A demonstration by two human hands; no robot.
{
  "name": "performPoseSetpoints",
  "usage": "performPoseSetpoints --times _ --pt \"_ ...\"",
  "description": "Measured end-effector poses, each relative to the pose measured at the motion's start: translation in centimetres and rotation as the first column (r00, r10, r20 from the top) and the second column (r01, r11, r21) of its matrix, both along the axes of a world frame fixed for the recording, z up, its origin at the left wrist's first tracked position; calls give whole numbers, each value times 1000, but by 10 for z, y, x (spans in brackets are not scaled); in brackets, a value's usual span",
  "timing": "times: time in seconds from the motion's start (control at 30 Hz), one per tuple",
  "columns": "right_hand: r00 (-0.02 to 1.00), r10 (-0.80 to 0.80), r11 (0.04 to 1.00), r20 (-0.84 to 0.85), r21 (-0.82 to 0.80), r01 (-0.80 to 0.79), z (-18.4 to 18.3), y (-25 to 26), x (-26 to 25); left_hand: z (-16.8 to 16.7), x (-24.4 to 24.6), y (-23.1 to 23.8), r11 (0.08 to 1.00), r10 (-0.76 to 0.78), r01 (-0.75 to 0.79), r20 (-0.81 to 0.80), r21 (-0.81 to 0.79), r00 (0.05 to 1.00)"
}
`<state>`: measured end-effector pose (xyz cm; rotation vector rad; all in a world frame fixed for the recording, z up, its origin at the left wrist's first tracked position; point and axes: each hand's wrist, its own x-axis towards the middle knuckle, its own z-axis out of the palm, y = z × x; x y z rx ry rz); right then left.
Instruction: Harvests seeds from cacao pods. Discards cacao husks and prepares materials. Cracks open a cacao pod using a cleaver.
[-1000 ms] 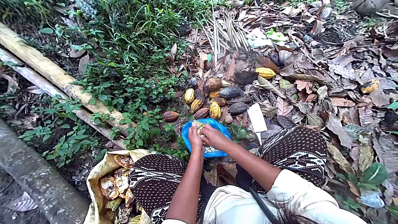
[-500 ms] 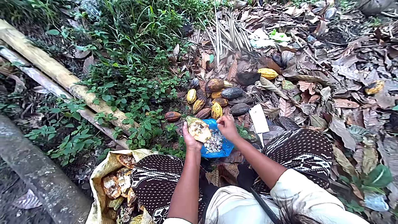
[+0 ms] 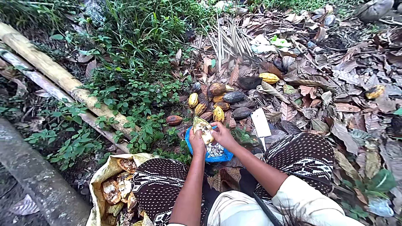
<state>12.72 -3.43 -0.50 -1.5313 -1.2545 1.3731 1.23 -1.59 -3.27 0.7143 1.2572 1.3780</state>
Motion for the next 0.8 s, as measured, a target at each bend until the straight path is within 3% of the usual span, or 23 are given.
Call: performPoseSetpoints --times 0.33,0.53,0.67,0.8 --pt "961 -213 951 -177 -262 163 -1 1 -10 -16 3 -5 994 -92 107 -363 22 927" --pt "971 -240 960 -22 -157 234 -9 -2 -14 -5 5 -11 980 -127 190 -564 53 816" --pt "984 -164 974 70 -144 172 -8 -3 -11 -4 -2 -7 964 -240 265 -540 -32 806" --pt "974 -67 986 217 -133 98 -10 -6 -7 -18 -10 3 926 -377 354 -379 -134 845"
